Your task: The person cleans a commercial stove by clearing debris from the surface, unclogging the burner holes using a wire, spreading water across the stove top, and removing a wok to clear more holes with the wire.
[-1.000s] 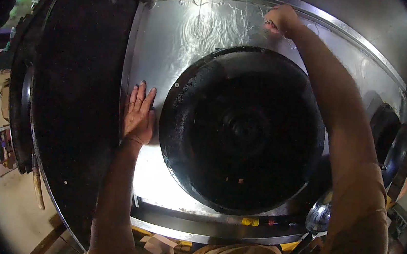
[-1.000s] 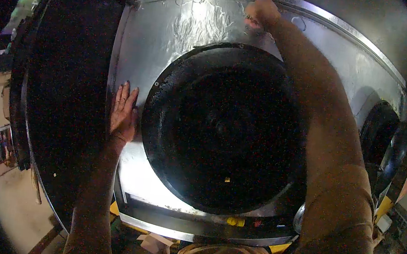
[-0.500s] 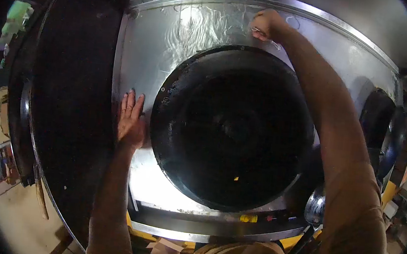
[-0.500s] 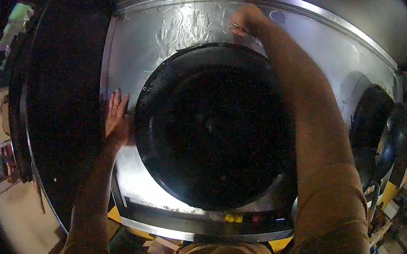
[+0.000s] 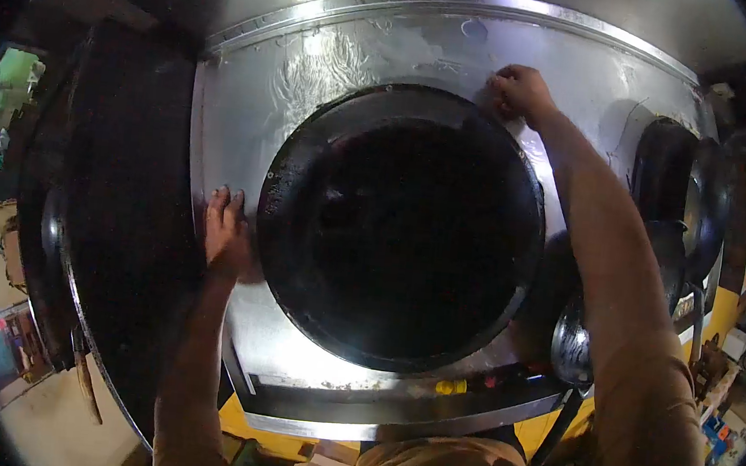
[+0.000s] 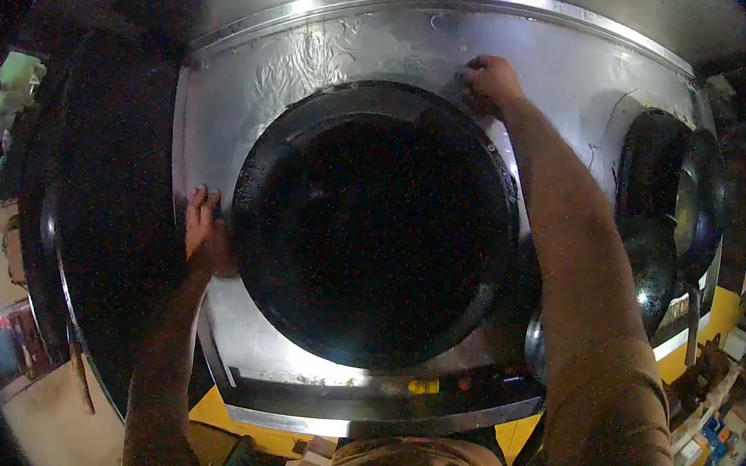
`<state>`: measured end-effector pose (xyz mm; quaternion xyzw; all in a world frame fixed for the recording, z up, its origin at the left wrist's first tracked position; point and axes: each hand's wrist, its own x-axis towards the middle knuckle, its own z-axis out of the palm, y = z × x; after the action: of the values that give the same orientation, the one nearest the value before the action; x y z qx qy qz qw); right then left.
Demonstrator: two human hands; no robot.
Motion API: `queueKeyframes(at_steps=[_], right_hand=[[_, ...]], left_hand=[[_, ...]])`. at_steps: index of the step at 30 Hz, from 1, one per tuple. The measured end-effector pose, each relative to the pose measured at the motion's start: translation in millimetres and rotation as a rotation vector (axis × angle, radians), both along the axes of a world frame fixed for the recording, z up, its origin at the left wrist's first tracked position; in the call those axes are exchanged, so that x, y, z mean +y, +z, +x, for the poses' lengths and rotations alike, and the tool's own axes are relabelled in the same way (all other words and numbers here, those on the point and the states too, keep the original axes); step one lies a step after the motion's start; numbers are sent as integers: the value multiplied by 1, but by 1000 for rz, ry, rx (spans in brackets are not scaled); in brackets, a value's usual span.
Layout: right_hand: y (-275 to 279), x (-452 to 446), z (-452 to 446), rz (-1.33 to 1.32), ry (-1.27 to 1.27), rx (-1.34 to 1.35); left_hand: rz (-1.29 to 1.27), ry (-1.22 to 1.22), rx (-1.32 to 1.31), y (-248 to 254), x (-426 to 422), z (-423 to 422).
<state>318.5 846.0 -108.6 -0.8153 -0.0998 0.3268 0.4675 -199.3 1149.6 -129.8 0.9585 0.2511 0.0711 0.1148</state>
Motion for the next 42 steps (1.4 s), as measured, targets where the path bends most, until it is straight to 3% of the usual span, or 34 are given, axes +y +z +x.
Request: queueKeyframes(at_steps=[2,4,8,12,17,18,23,26,29,33,36,39,42], right_hand=[[-8,9,4,-16,86,-132],[-3,22,5,-21,93,-89],[8,63,6,63,208,-152],[-45,108,46,208,411,-155],[-43,131,53,21,781,-813],[-41,136,57,24,777,-817],[-54,143,65,122,938,-1603],[-82,165,88,-86,1064,-1595],[-54,157,65,-281,1035,-1576],[-51,157,63,-243,991,-1613],[-59,162,67,-411,1001,-1477],[-57,156,68,-198,947,-1565],[-56,158,67,-327,1034,-1480]], left_hand=[[-7,-4,-31,-3,4,8],[-97,64,-45,19,4,39],[136,-64,-14,1,39,56],[133,-20,157,5,47,72],[140,-120,82,8,52,79],[145,-122,80,7,54,82],[166,-130,110,3,62,85],[137,-143,92,5,61,87],[124,-163,83,6,61,88],[125,-143,109,8,62,86],[136,-139,104,7,63,87],[135,-152,107,7,64,86],[135,-136,109,8,62,87]])
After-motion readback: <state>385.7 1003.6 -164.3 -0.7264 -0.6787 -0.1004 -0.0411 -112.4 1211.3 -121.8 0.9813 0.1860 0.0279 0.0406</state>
